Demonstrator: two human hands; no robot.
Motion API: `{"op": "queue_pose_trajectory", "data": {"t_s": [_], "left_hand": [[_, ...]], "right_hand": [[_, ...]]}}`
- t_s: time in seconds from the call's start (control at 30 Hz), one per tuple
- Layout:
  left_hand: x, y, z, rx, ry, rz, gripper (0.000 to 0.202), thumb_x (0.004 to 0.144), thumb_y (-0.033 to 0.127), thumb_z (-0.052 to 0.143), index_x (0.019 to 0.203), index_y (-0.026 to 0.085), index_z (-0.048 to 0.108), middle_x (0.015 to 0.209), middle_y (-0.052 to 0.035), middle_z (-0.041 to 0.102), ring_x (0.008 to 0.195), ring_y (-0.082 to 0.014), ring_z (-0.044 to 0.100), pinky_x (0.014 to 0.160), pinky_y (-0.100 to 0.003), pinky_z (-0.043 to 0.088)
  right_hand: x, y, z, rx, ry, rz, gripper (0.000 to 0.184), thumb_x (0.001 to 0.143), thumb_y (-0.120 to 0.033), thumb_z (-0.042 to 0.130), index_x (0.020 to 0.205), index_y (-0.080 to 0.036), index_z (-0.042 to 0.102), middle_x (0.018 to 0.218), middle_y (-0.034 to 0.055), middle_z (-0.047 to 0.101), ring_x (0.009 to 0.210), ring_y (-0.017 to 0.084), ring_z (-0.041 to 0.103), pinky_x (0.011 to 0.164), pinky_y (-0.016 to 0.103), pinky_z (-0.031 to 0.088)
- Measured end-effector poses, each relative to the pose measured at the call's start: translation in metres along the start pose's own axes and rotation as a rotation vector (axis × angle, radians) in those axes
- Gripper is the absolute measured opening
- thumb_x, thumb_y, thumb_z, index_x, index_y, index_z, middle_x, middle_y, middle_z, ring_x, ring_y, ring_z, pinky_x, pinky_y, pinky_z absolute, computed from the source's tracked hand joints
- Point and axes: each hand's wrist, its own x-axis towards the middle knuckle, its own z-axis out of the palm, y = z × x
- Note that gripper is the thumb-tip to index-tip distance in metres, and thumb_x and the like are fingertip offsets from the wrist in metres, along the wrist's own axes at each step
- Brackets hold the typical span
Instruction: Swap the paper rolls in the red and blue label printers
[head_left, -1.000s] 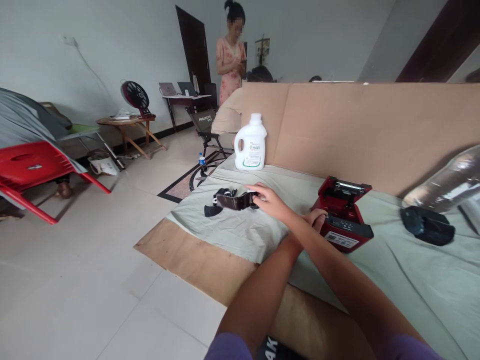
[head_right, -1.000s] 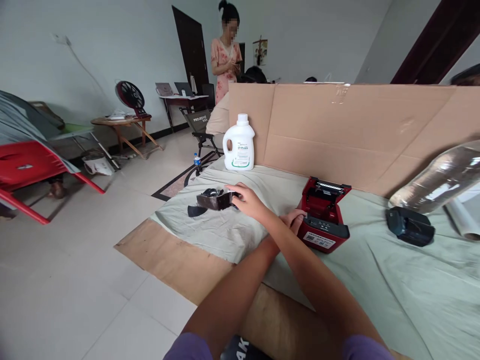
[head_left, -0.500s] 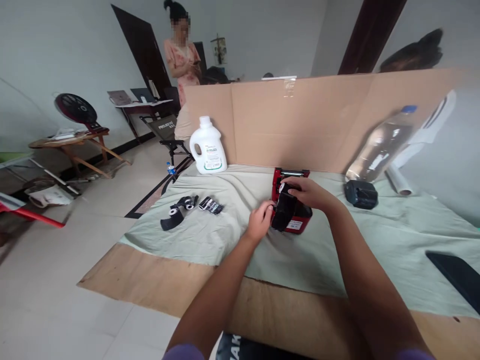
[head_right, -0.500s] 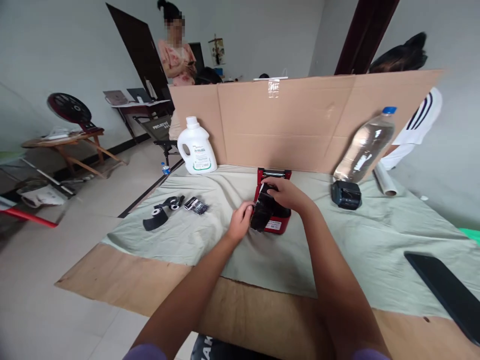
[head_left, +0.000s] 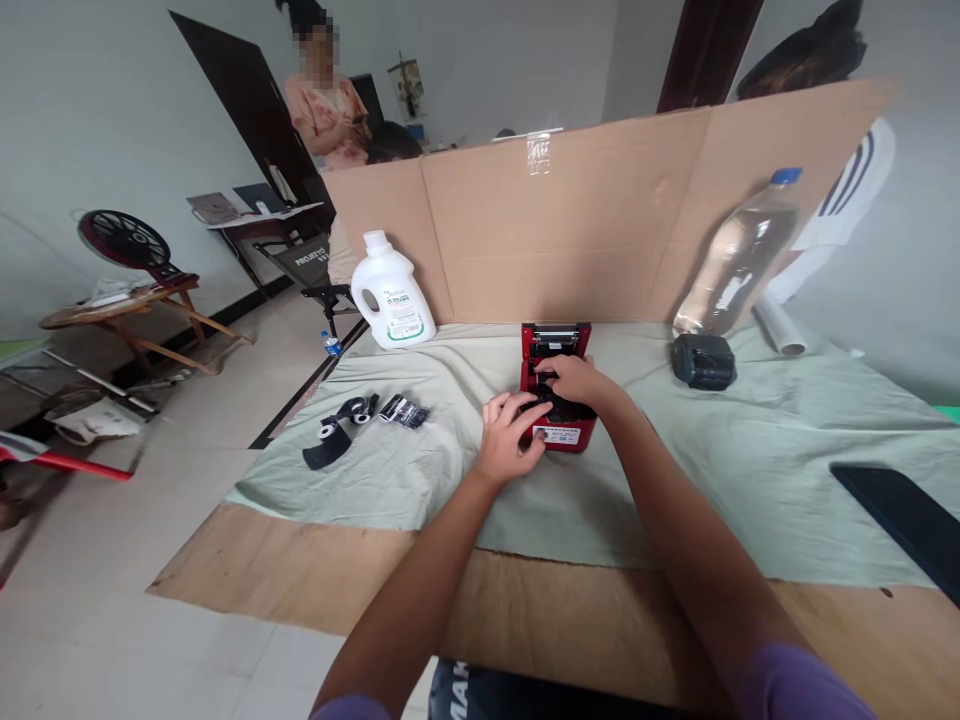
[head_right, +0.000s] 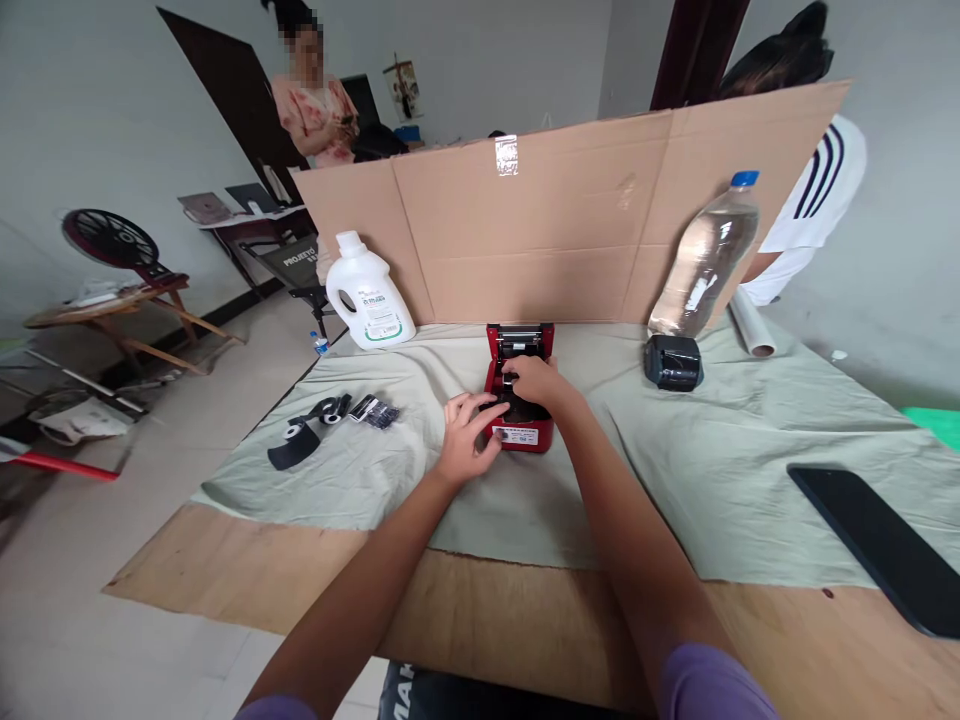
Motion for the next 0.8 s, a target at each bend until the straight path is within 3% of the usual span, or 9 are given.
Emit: {"op": "queue_pose_trajectory", "data": {"t_s": [0.1,0.2,0.27,0.37,0.43,0.53,0.63,0.8], "left_hand": [[0.000,0.005,0.001,0.023,0.029,-0.027,0.032,0.092,0.029,0.058,0.120,0.032,0.072,0.125,-0.0047,0.063,0.123,-0.0255,0.046,0.108,-0.041,0.036],[0.000,0.008,0.002,0.019,0.062,-0.050,0.027,0.094,0.031,0.058,0.115,0.031,0.074,0.122,-0.0052,0.064,0.120,-0.0246,0.048,0.106,-0.040,0.037],[0.000,0.010,0.002,0.014,0.078,-0.059,0.025,0.094,0.032,0.058,0.112,0.030,0.076,0.120,-0.0058,0.064,0.117,-0.0242,0.049,0.104,-0.040,0.038],[0.001,0.016,0.004,0.021,0.107,-0.088,0.023,0.095,0.030,0.057,0.106,0.030,0.077,0.117,-0.0065,0.064,0.115,-0.0236,0.050,0.101,-0.039,0.039],[0.002,0.020,0.005,0.026,0.125,-0.100,0.022,0.095,0.029,0.057,0.103,0.030,0.078,0.115,-0.0067,0.065,0.113,-0.0231,0.051,0.100,-0.039,0.040],[0.002,0.023,0.005,0.021,0.154,-0.079,0.021,0.096,0.028,0.058,0.103,0.030,0.078,0.114,-0.0067,0.064,0.110,-0.0227,0.052,0.098,-0.039,0.039],[0.002,0.023,0.004,0.014,0.187,-0.029,0.020,0.095,0.026,0.060,0.104,0.031,0.078,0.113,-0.0066,0.064,0.110,-0.0225,0.052,0.097,-0.038,0.039],[0.001,0.024,0.004,0.015,0.257,-0.008,0.020,0.094,0.025,0.062,0.106,0.032,0.077,0.117,-0.0070,0.062,0.111,-0.0230,0.053,0.097,-0.038,0.040]], "right_hand": [[-0.006,0.003,-0.012,0.058,0.034,-0.014,0.033,0.086,-0.017,0.053,0.110,-0.023,0.075,0.112,0.0058,0.076,0.110,0.029,0.065,0.103,0.045,0.038],[-0.014,0.014,-0.033,0.198,0.055,-0.034,0.025,0.087,-0.030,0.055,0.082,-0.019,0.076,0.078,0.0039,0.073,0.080,0.023,0.066,0.080,0.035,0.046],[-0.018,0.023,-0.045,0.308,0.216,0.013,0.027,0.084,-0.035,0.057,0.070,-0.018,0.072,0.066,0.0035,0.067,0.070,0.020,0.060,0.073,0.033,0.045],[-0.014,0.032,-0.050,0.444,0.564,0.121,0.022,0.083,-0.036,0.058,0.082,-0.016,0.069,0.083,0.0072,0.070,0.080,0.019,0.059,0.080,0.034,0.045],[-0.006,0.035,-0.045,0.507,0.669,0.155,0.029,0.085,-0.039,0.052,0.098,-0.016,0.065,0.100,0.0103,0.071,0.089,0.019,0.060,0.084,0.034,0.047],[0.004,0.038,-0.031,0.669,0.677,0.206,0.036,0.086,-0.046,0.044,0.102,-0.019,0.061,0.104,0.0088,0.070,0.086,0.018,0.061,0.076,0.031,0.049],[0.002,0.046,-0.012,0.893,0.633,0.284,0.038,0.076,-0.047,0.052,0.101,-0.020,0.062,0.102,0.0076,0.069,0.086,0.019,0.061,0.070,0.030,0.049],[-0.020,0.071,0.025,1.001,0.422,0.207,0.061,0.070,-0.040,0.059,0.129,-0.025,0.055,0.129,0.0090,0.065,0.113,0.025,0.062,0.085,0.037,0.051]]}}
